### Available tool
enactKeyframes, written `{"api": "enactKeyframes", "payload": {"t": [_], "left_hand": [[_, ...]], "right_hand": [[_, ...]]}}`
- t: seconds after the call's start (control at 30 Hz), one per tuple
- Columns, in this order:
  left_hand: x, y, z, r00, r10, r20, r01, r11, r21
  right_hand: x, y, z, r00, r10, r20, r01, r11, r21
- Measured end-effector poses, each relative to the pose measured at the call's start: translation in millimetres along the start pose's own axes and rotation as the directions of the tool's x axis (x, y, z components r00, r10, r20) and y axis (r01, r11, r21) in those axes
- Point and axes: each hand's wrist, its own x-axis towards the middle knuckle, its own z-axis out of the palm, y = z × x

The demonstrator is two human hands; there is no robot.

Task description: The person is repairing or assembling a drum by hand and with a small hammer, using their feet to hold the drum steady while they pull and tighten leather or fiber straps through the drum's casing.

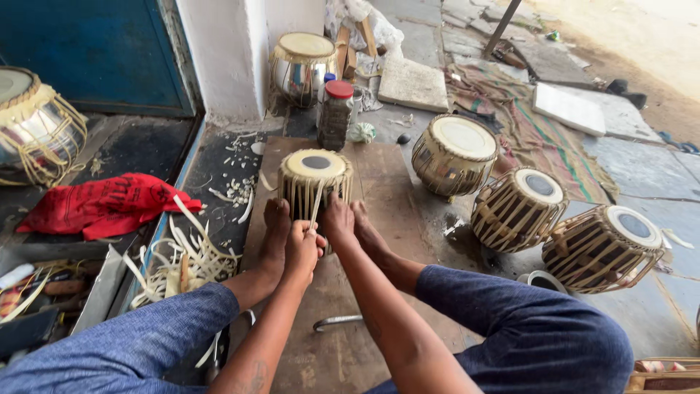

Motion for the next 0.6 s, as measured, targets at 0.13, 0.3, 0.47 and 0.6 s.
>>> {"api": "enactKeyframes", "payload": {"t": [0.13,0.3,0.47,0.6], "left_hand": [[8,1,-1,1.0,0.008,0.028,-0.006,0.998,-0.059],[40,9,1,0.981,0.193,0.011,-0.193,0.976,0.099],[104,29,6,0.946,-0.294,0.135,0.229,0.904,0.361],[130,8,24,0.878,-0.312,0.363,0.416,0.872,-0.257]], "right_hand": [[4,13,16,0.985,0.09,0.148,-0.127,0.956,0.264],[-38,22,9,0.972,-0.139,0.189,-0.104,0.469,0.877],[-94,15,-21,0.921,0.024,0.388,-0.333,0.564,0.756],[-113,16,-12,0.952,-0.034,0.306,-0.227,0.591,0.774]]}}
